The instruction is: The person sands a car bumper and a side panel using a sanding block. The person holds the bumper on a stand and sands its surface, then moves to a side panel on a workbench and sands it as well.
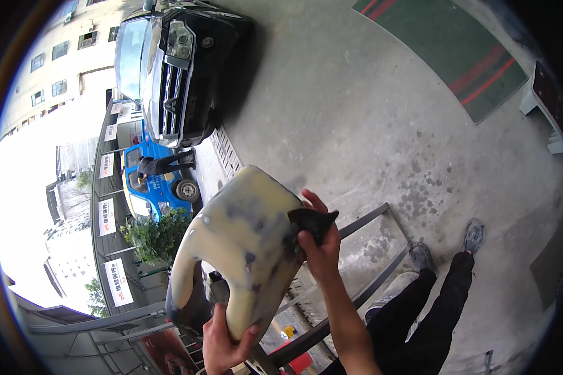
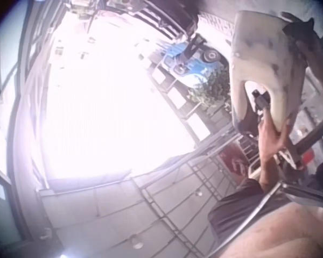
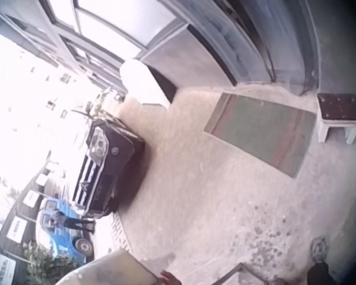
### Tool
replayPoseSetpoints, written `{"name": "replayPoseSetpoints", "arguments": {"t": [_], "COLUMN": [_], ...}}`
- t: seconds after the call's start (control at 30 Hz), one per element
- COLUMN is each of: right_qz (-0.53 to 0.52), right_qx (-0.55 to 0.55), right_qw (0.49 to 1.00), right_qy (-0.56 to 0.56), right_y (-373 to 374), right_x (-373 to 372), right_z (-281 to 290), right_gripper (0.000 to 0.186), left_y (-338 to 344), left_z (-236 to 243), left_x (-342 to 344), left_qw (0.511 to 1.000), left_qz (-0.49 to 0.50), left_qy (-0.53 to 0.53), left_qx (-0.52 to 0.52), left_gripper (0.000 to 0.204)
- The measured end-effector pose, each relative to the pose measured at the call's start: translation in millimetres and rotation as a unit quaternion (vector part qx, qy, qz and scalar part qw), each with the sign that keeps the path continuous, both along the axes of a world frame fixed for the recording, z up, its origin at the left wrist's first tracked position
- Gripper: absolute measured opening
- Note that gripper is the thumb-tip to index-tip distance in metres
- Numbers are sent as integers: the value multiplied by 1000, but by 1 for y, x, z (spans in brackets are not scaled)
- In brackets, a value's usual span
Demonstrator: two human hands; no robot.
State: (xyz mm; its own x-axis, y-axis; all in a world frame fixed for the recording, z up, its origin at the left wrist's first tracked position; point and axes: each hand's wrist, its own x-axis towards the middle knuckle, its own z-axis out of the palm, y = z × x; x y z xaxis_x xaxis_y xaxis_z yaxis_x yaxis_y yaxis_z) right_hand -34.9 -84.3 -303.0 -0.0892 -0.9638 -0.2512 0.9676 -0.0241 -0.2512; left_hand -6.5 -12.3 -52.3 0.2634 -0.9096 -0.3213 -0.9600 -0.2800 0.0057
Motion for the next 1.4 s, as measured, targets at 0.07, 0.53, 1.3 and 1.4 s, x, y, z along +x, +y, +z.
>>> {"name": "replayPoseSetpoints", "arguments": {"t": [0.07, 0.53, 1.3, 1.4], "right_qz": [-4, 18, 102, 127], "right_qx": [42, 250, 280, 248], "right_qw": [999, 966, 955, 960], "right_qy": [-15, -56, -16, -42], "right_y": [31, 12, 48, 27], "right_x": [18, 18, 34, 21], "right_z": [4, 45, 58, 45], "right_gripper": [64, 59, 52, 56], "left_y": [8, 3, 0, 0], "left_z": [4, 5, 9, 8], "left_x": [3, -3, 4, 3], "left_qw": [1000, 1000, 999, 999], "left_qz": [3, 21, 9, 21], "left_qy": [-3, -15, 10, 3], "left_qx": [-9, 5, 39, 32], "left_gripper": [51, 51, 45, 45]}}
